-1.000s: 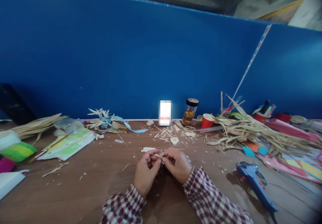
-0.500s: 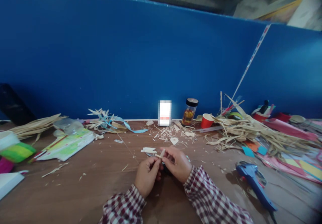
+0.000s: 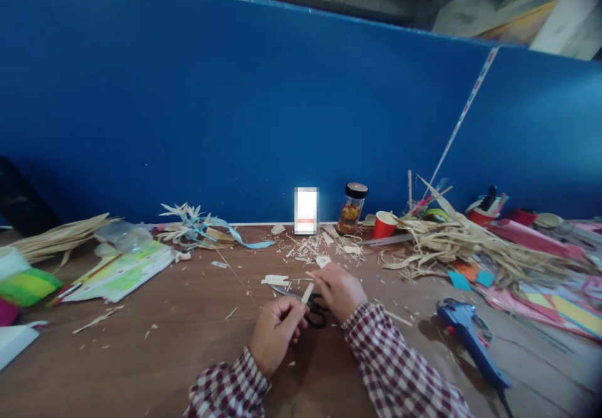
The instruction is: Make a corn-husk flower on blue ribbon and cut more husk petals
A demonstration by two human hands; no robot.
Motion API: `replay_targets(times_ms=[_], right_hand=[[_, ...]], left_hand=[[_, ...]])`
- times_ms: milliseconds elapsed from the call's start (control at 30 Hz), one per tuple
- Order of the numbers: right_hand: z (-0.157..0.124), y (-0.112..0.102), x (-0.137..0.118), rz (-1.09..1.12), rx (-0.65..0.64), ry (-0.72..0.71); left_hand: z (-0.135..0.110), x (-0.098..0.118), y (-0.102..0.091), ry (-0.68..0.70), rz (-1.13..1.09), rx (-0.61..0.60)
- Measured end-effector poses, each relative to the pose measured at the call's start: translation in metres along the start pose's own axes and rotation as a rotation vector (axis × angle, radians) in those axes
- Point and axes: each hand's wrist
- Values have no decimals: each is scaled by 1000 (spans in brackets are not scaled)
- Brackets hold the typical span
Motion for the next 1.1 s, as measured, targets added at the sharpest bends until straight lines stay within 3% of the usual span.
replay_targets(times_ms=[67, 167, 267, 367, 500, 833, 1000, 1100], right_hand=[[5, -5, 9, -17, 116, 58], [7, -6, 9, 193, 189, 76], [0, 1, -6, 472, 25, 100], [-8, 9, -19, 622, -202, 173], [-11, 11, -22, 626, -370, 217], [-8, 14, -14, 637, -290, 182], [-10, 14, -16, 540, -336, 145], [-10, 13, -18, 453, -290, 119]], left_hand=[[0, -1, 1, -3, -52, 1], [5, -5, 0, -41, -138, 104], [11, -10, -6, -33, -125, 194], [11, -10, -9, 22, -58, 165], [6, -4, -5, 106, 53, 81], [7, -7, -1, -3, 11, 16], [6, -8, -2, 51, 67, 18], [6, -6, -3, 62, 107, -3]])
Point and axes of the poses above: each hand's wrist, its own z-axis towards the middle knuckle, its own y-axis out of the palm, x = y × z, and after that the axes turned 8 degrees about y, right-handed
